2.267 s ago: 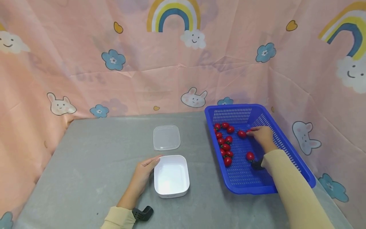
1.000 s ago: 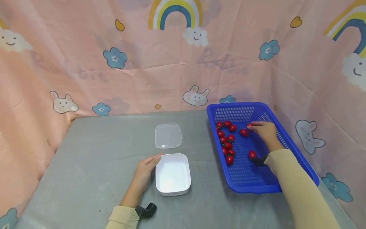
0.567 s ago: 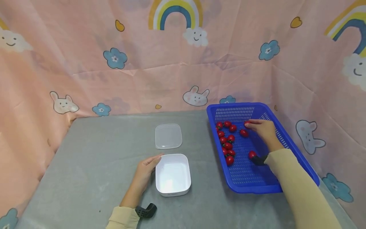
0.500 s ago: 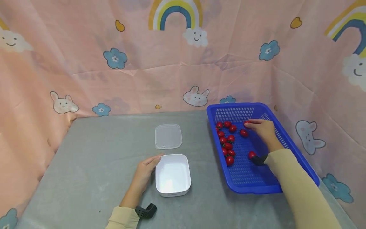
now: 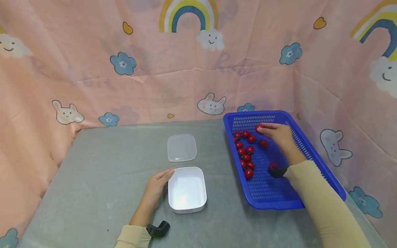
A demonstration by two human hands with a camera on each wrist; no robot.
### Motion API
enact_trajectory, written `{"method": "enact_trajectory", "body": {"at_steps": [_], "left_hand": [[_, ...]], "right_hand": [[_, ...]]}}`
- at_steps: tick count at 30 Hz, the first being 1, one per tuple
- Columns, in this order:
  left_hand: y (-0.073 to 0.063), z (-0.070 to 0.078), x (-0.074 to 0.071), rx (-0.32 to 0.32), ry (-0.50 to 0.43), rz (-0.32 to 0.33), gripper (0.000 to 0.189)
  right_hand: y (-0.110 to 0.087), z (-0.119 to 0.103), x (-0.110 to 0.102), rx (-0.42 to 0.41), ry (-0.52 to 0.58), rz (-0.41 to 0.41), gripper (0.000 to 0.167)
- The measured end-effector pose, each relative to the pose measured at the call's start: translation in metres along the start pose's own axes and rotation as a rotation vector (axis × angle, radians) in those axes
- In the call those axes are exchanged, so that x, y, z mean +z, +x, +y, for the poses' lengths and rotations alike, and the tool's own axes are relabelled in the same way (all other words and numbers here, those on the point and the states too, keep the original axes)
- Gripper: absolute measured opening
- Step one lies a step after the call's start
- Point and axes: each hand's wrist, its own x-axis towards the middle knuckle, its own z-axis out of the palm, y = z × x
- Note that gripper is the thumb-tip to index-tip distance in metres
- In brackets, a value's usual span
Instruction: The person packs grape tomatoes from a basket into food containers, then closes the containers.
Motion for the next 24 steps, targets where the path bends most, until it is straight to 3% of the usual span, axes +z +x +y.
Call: {"method": "enact_trajectory", "body": {"at_steps": [24], "left_hand": [[0.0, -0.002, 0.0, 0.003, -0.003, -0.001, 0.038]], "right_hand": [[-0.024, -0.031, 0.015, -0.056, 0.016, -0.057, 0.067]]}}
